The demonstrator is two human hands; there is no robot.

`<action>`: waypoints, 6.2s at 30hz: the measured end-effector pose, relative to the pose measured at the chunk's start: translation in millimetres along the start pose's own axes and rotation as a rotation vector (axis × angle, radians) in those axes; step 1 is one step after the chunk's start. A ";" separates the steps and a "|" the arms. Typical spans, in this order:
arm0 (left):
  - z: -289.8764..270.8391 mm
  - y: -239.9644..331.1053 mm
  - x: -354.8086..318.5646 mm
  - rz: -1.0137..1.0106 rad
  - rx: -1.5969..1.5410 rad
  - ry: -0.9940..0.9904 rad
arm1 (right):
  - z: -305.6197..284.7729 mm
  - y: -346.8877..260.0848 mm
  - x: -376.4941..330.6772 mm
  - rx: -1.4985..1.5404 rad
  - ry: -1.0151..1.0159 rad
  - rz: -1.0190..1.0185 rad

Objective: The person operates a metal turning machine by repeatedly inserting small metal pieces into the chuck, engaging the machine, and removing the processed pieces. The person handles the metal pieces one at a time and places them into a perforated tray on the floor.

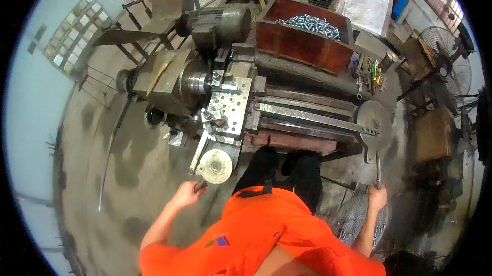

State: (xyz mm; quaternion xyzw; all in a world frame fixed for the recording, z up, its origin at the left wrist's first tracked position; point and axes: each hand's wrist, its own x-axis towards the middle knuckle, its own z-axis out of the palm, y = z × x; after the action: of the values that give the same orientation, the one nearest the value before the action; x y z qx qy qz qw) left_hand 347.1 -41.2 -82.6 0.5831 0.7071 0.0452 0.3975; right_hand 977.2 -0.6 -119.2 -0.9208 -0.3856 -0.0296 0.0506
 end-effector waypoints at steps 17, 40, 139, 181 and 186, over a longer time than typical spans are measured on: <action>-62.8 -51.5 37.6 0.009 -0.633 -0.249 | 46.1 33.5 157.7 -0.361 0.353 0.073; -72.6 -213.6 214.5 -0.196 0.489 0.575 | 4.1 -61.5 19.3 0.342 -0.052 -0.325; -166.1 -146.5 -58.3 -0.374 0.070 0.725 | -135.1 -556.8 -163.8 0.210 0.014 -1.848; -63.1 -238.2 194.6 -0.211 -0.087 0.700 | -130.5 -309.2 -18.2 0.324 -0.085 -1.103; -118.0 -231.5 197.3 -0.258 0.595 0.504 | -115.9 -191.3 7.0 0.414 -0.133 -0.728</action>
State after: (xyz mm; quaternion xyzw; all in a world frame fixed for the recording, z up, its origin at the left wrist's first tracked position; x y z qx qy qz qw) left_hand 91.2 102.6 -224.9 0.5498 0.8318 -0.0703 0.0282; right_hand 843.9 124.3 9.9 -0.6949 -0.6858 0.0919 0.1958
